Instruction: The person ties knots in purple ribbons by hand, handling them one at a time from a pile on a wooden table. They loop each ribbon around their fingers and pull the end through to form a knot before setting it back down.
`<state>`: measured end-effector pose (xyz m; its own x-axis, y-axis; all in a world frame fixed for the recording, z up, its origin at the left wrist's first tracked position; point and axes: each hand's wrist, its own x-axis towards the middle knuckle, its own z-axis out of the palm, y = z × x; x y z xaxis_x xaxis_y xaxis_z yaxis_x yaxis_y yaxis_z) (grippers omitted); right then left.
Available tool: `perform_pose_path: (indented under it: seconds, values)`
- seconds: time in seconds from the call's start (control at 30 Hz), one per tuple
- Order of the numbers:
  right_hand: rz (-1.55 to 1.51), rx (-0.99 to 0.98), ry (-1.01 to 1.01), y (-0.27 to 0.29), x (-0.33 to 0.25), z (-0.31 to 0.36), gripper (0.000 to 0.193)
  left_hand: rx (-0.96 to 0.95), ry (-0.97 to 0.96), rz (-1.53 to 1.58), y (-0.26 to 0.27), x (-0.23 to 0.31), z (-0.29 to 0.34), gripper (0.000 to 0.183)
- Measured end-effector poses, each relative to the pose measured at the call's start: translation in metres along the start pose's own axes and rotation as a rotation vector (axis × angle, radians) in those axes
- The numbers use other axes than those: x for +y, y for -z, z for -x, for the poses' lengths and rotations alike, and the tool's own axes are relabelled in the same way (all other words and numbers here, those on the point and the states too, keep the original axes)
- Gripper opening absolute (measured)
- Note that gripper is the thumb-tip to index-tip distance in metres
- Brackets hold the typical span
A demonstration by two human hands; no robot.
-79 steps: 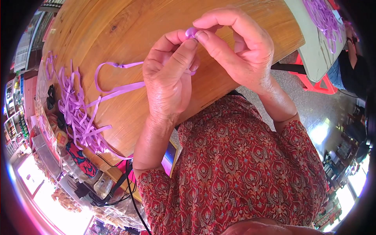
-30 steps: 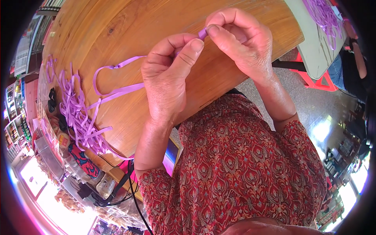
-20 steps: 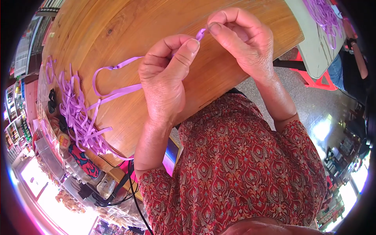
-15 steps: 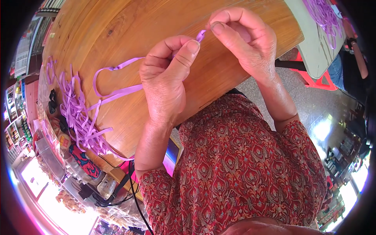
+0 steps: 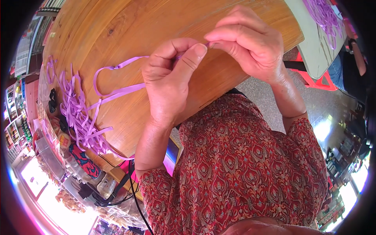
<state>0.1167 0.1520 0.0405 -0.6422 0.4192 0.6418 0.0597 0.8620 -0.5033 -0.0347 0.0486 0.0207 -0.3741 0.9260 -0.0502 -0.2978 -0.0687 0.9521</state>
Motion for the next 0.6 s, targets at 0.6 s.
perform_pose_path:
  seconds: [0.6]
  values:
    - [-0.025, -0.013, -0.078, 0.005, 0.001, 0.003, 0.035, -0.027, 0.052, 0.030, 0.002, 0.001, 0.000, 0.007]
